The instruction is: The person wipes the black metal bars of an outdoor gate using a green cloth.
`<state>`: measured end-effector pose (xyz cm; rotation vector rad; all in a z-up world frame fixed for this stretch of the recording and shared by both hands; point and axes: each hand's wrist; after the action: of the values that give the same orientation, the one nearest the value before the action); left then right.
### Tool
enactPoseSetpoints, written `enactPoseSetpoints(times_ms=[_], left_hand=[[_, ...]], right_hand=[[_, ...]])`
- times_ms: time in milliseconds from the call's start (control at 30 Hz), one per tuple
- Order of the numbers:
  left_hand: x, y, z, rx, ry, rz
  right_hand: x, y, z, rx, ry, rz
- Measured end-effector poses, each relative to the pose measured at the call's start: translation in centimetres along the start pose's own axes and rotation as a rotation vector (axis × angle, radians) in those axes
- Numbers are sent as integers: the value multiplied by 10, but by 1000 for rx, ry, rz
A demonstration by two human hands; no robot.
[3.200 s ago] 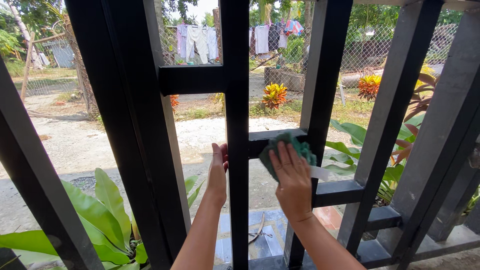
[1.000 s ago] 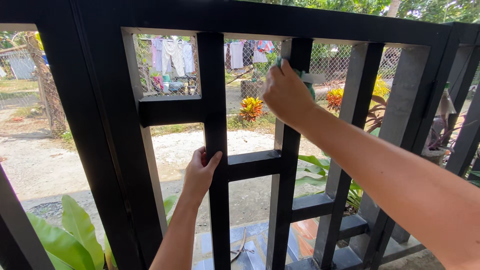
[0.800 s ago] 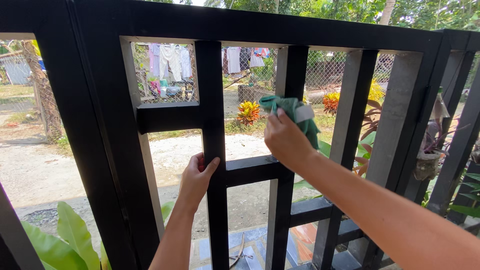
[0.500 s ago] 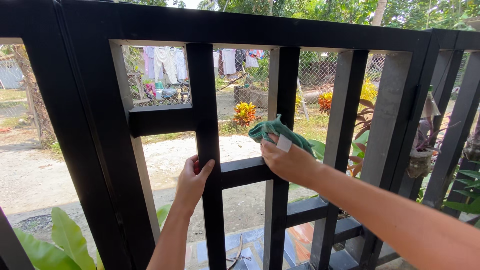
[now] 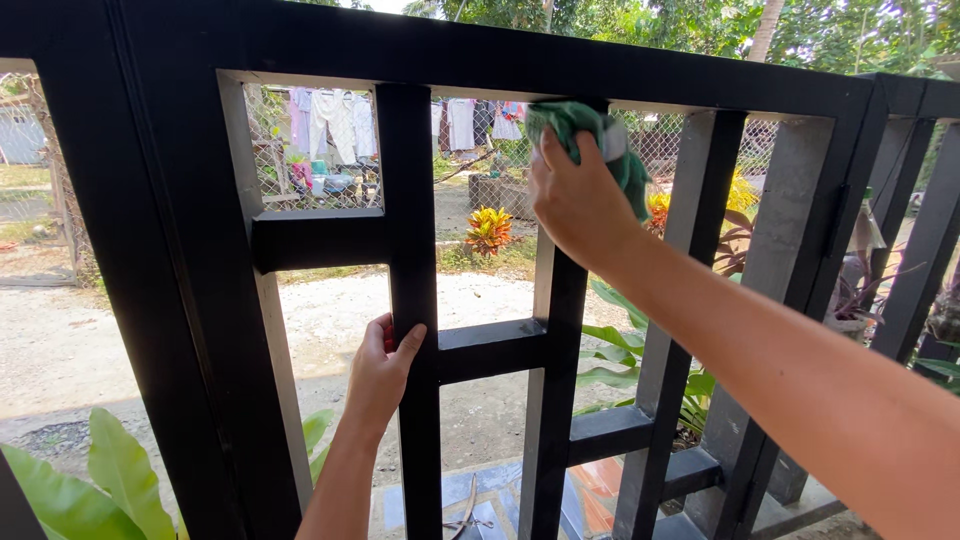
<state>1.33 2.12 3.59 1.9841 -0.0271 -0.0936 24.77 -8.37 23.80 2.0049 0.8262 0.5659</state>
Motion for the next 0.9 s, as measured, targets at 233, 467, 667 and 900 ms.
enactPoseSetpoints(times_ms=[233, 467, 667, 900], left_hand=[[25, 26, 38, 63, 289, -230], [56, 48, 82, 542, 431, -445], [79, 38, 71, 719, 149, -798], [110, 35, 24, 562, 31, -890]], right_hand=[[-20, -92, 52, -42, -115, -214], [-35, -127, 79, 74, -95, -282], [-40, -142, 102, 351, 56, -676], [-22, -98, 97, 629, 66, -1285]])
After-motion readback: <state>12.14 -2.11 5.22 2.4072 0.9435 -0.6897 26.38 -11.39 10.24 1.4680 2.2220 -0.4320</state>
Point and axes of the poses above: each hand's wrist, its own z-axis away from the middle knuckle, its own x-axis out of the palm, y = z × x, and after that the axes turned 4 degrees about -x, right-handed
